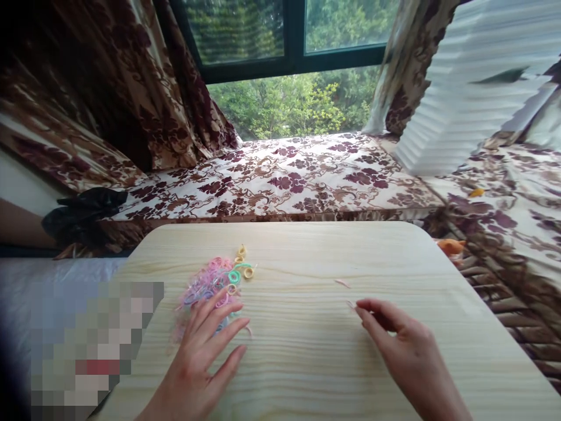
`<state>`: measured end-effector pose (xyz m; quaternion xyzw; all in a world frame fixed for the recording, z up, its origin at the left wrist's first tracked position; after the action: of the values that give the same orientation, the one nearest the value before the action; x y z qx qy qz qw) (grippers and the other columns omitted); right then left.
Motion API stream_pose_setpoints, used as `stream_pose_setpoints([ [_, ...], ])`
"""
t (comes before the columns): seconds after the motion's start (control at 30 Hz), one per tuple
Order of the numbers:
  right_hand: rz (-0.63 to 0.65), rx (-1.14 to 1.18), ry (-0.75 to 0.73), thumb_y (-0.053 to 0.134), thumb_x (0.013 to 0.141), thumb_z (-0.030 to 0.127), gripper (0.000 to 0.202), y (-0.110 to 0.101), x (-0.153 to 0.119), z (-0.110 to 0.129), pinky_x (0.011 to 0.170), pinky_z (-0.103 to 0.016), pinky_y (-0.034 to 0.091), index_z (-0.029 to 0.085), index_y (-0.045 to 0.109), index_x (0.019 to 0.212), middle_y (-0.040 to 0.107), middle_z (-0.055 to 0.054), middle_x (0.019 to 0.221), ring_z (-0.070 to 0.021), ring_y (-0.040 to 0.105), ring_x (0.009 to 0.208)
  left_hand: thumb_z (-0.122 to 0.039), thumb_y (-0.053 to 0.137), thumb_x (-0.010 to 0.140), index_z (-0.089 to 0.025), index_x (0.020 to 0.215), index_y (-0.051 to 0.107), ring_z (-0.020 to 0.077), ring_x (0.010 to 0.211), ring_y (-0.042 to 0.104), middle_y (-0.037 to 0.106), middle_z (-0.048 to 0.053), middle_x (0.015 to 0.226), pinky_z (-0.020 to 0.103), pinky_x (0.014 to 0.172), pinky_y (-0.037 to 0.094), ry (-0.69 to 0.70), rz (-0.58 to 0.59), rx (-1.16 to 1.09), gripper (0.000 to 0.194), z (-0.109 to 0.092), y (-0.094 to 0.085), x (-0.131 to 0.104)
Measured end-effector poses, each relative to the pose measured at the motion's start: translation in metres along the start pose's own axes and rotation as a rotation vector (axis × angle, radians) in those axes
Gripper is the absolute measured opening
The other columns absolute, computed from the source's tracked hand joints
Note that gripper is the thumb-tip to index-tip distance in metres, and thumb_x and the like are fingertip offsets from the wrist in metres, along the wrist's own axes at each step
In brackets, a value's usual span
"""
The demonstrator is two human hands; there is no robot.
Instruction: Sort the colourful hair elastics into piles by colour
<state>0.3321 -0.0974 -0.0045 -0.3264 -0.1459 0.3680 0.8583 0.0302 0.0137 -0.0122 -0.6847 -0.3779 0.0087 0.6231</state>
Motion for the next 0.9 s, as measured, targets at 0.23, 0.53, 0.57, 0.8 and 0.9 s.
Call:
stream_pose_setpoints([
  [0.23, 0.055, -0.036, -0.063, 0.059, 0.069, 0.051, 0.034, 0.014, 0.04, 0.002, 0.055, -0.03, 0.051, 0.022, 0.074, 0.076, 0.072, -0.002, 0.062, -0.0193, 0.066, 0.058, -0.017, 0.06, 0.087, -0.026, 0.12, 0.062, 0.0275, 0.138, 0.043, 0.064, 0.006, 0.127, 0.049, 0.114, 0.035, 0.012, 0.003, 0.03, 0.034, 0.007, 0.001, -0.003],
  [0.53, 0.025, -0.134, -0.149, 0.056, 0.074, 0.05, 0.035, 0.009, 0.046, -0.002, 0.06, -0.032, 0.051, 0.023, 0.074, 0.087, 0.073, -0.004, 0.081, -0.017, 0.064, 0.06, -0.015, 0.061, 0.086, -0.025, 0.121, 0.061, 0.0273, 0.139, 0.042, 0.063, 0.006, 0.129, 0.049, 0.114, 0.033, 0.007, -0.003, 0.014, 0.036, 0.01, -0.002, -0.005],
  [0.57, 0.018, -0.141, -0.153, 0.055, 0.074, 0.049, 0.035, 0.006, 0.044, -0.002, 0.06, -0.032, 0.05, 0.023, 0.074, 0.087, 0.073, -0.004, 0.082, -0.0171, 0.064, 0.06, -0.015, 0.061, 0.087, -0.025, 0.121, 0.061, 0.0274, 0.139, 0.042, 0.063, 0.006, 0.129, 0.049, 0.113, 0.033, 0.009, -0.006, 0.011, 0.035, 0.011, -0.003, -0.005],
  [0.8, 0.079, -0.28, -0.253, 0.048, 0.082, 0.046, 0.036, 0.007, 0.025, 0.006, 0.057, -0.028, 0.05, 0.029, 0.078, 0.094, 0.074, -0.004, 0.092, -0.0164, 0.067, 0.066, -0.013, 0.057, 0.09, -0.023, 0.119, 0.059, 0.0279, 0.138, 0.041, 0.064, 0.009, 0.125, 0.051, 0.111, 0.034, -0.04, -0.041, -0.031, 0.031, 0.011, -0.006, -0.004],
  [0.9, 0.071, -0.333, -0.268, 0.046, 0.084, 0.046, 0.039, 0.01, 0.024, 0.009, 0.057, -0.028, 0.05, 0.029, 0.078, 0.095, 0.075, -0.004, 0.095, -0.0184, 0.071, 0.072, -0.014, 0.056, 0.09, -0.023, 0.12, 0.059, 0.0277, 0.137, 0.042, 0.064, 0.008, 0.125, 0.052, 0.112, 0.034, -0.064, -0.041, -0.033, 0.031, 0.012, -0.007, -0.004],
])
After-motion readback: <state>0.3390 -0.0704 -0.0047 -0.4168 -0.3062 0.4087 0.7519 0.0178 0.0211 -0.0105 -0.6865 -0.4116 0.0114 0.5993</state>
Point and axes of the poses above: each hand's wrist, its own x-axis towards the middle knuckle, its own y-axis out of the palm, z = x × y, the point moved 2 cm from there along x, towards the middle knuckle
